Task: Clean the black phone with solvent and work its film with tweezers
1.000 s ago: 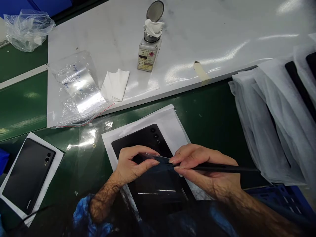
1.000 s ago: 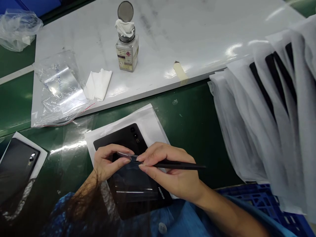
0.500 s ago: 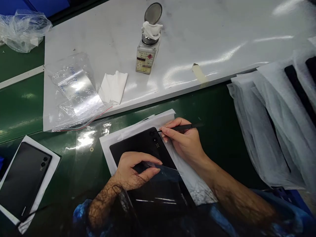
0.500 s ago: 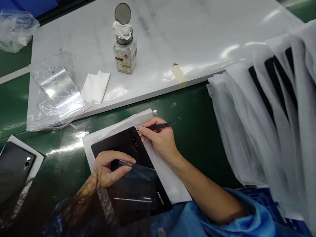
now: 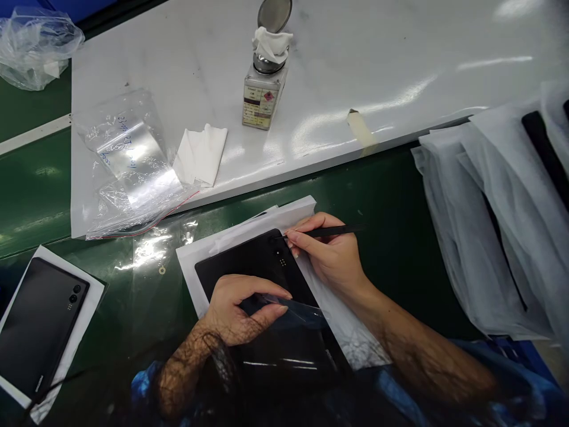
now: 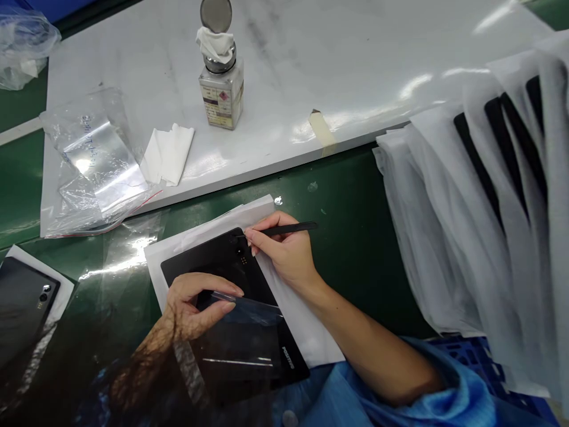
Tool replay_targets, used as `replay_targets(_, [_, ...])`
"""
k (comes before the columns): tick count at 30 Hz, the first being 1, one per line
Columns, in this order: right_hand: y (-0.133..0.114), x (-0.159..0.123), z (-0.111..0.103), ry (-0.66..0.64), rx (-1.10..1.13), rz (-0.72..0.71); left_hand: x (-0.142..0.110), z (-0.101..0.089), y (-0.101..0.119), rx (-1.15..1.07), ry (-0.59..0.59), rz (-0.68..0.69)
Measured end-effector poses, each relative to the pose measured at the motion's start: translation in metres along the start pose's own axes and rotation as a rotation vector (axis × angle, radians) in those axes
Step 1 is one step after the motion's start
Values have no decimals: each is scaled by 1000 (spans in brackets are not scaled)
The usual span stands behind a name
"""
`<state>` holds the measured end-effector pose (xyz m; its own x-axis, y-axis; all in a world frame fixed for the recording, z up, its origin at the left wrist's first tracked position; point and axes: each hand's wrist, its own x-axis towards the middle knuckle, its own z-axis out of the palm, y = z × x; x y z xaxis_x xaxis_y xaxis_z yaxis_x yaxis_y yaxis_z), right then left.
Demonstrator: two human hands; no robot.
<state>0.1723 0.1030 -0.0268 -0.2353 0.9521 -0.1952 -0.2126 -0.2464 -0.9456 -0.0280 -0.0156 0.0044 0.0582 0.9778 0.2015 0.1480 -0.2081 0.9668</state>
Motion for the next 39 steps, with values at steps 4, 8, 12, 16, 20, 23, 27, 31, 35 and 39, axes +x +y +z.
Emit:
replay_targets(4, [-1,1,0,10,-6,4,0,1,-1,-6,5,7])
replay_targets(8, [-2,1,1,22,-14,1,1,1,-1,-10,9,13])
replay_targets(12, [-1,1,3,12,-19,5,1,1,0,-9,3,10])
replay_targets(16, [-7,1,-1,36,41,0,1,1,1,-45,29,-14])
replay_targets(20, [-29,-10,-23,-71,7,-42,0,2,3,-54,81,-56])
replay_targets(23, [-47,-28,-40,-264,-128,-102,-1,2,5,-43,105,-89])
replay_targets(27, [-56,-47,-46,-386,-235,-174,-4,3,2,-26,127,-103])
replay_targets(31, [-53,-50,-42,-400,-266,-252,-6,6,-2,-15,164,-96])
replay_targets(35, [-50,-49,-40,-415,-294,-284,-3,4,3,16,155,-121])
replay_targets(39, [-47,-50,-39,-404,-286,-330,1,3,8,32,164,-115])
